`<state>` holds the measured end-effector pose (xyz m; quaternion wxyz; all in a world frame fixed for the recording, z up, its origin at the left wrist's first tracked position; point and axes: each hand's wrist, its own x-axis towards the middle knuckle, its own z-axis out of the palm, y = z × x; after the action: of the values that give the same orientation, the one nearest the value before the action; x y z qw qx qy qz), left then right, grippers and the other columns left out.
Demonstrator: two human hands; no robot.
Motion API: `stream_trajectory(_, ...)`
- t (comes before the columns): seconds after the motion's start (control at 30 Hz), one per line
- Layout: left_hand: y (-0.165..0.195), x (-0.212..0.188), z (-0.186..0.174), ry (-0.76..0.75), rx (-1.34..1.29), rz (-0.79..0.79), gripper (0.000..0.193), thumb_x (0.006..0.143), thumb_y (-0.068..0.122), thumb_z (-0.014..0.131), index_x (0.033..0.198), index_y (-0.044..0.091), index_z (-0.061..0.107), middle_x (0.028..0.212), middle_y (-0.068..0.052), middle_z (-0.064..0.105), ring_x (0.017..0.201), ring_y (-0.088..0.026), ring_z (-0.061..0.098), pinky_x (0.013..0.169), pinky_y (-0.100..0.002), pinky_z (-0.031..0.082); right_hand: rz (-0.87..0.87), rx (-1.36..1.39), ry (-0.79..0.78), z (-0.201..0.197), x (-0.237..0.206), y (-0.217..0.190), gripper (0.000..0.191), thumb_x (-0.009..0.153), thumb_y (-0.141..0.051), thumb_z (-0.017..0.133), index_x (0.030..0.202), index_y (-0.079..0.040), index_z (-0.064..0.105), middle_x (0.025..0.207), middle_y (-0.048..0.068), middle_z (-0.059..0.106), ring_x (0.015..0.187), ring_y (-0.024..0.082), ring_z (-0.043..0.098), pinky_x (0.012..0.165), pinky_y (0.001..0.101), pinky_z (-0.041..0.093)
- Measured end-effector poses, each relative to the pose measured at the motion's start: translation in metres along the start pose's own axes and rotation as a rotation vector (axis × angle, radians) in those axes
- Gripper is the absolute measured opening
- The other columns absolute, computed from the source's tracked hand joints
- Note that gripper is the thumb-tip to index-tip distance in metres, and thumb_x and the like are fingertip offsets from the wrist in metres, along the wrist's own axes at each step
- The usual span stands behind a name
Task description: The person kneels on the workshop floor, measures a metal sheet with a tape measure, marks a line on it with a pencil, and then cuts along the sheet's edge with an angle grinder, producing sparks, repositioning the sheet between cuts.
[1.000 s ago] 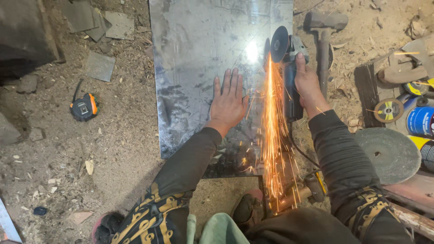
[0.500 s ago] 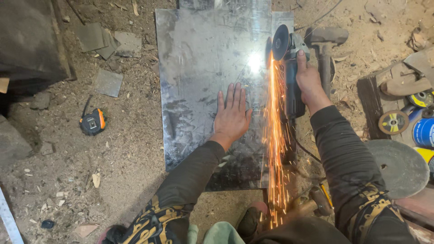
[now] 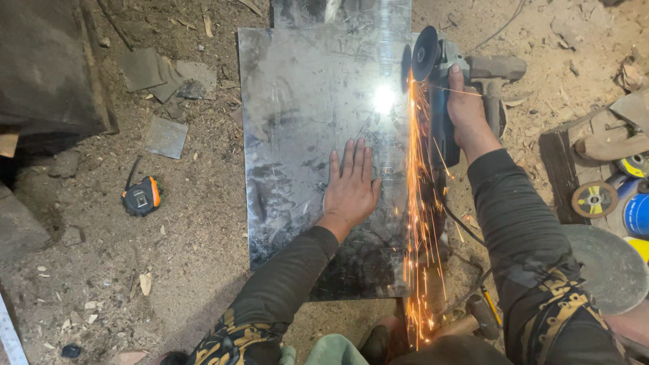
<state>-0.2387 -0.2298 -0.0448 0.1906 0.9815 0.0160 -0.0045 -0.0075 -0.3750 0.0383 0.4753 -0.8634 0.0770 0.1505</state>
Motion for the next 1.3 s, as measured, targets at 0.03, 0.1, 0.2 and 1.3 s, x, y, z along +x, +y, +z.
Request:
stream_trajectory(0.03,-0.001,0.001,0.000,0.003,-0.003,-0.002,0.072,0.106,0.044,0.030,0.158,-0.004,0.024,0.169,-0.019,0.014,0.157,-0.037,0.006,0.124,-0.061,0.005,0.051,0.066,-0.031,0.001,0.002,-0.002,0.078,0.097,-0.070,0.046,0.108,0.005,0.068,0.084,0.013,0.067,0.066,0.026,0.069,0.060,0.0439,0.060)
stream_trajectory(0.1,-0.002,0.002,0.001,0.003,-0.007,-0.007,0.072,0.105,0.045,0.030,0.158,-0.004,0.024,0.170,-0.019,0.015,0.158,-0.037,0.006,0.125,-0.061,0.005,0.019,0.128,-0.093,0.003,0.008,-0.004,0.076,0.098,-0.070,0.047,0.108,0.002,0.069,0.079,0.012,0.067,0.061,0.023,0.069,0.055,0.0418,0.060)
stream_trajectory(0.2,-0.003,0.005,0.002,0.006,-0.003,-0.003,0.072,0.105,0.045,0.030,0.158,-0.004,0.024,0.169,-0.020,0.015,0.157,-0.037,0.006,0.125,-0.061,0.006,0.023,0.160,-0.082,0.005,0.022,-0.004,0.077,0.099,-0.070,0.049,0.109,0.003,0.072,0.079,0.009,0.068,0.060,0.019,0.069,0.054,0.0391,0.061)
stream_trajectory(1.3,-0.037,-0.033,0.012,0.372,-0.250,-0.030,0.068,0.100,0.035,0.058,0.155,0.000,0.040,0.163,-0.020,0.036,0.154,-0.039,0.030,0.128,-0.056,0.023,-0.059,0.607,-0.379,-0.100,-0.157,0.141,0.083,0.100,-0.080,0.035,0.137,-0.007,0.052,0.096,0.010,0.063,0.082,0.025,0.067,0.069,0.0425,0.056)
